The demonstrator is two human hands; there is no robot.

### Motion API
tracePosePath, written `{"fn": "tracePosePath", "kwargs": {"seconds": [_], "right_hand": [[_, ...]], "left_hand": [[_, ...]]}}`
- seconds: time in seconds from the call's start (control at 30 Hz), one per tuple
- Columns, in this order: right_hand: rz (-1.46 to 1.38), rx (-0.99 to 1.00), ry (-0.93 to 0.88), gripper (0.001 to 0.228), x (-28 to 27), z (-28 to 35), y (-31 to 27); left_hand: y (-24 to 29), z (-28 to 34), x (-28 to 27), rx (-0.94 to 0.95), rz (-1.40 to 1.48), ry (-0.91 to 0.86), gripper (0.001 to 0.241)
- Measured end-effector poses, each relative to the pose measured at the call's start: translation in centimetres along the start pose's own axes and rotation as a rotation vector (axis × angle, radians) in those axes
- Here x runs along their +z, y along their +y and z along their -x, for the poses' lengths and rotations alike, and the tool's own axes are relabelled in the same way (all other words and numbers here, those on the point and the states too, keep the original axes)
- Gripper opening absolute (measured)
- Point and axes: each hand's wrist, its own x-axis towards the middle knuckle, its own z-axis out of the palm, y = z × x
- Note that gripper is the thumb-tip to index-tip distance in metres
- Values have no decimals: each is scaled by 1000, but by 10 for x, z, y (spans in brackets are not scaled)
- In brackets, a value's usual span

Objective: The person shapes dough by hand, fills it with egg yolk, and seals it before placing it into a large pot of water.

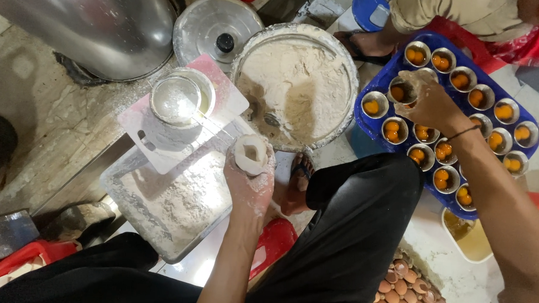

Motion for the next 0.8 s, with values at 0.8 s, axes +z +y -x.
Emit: {"fn": "tracePosePath", "kwargs": {"seconds": [0.8], "right_hand": [[920, -965, 122, 41, -73, 1, -320]], "left_hand": [[-3, 37, 17, -78, 66, -54, 15]]}}
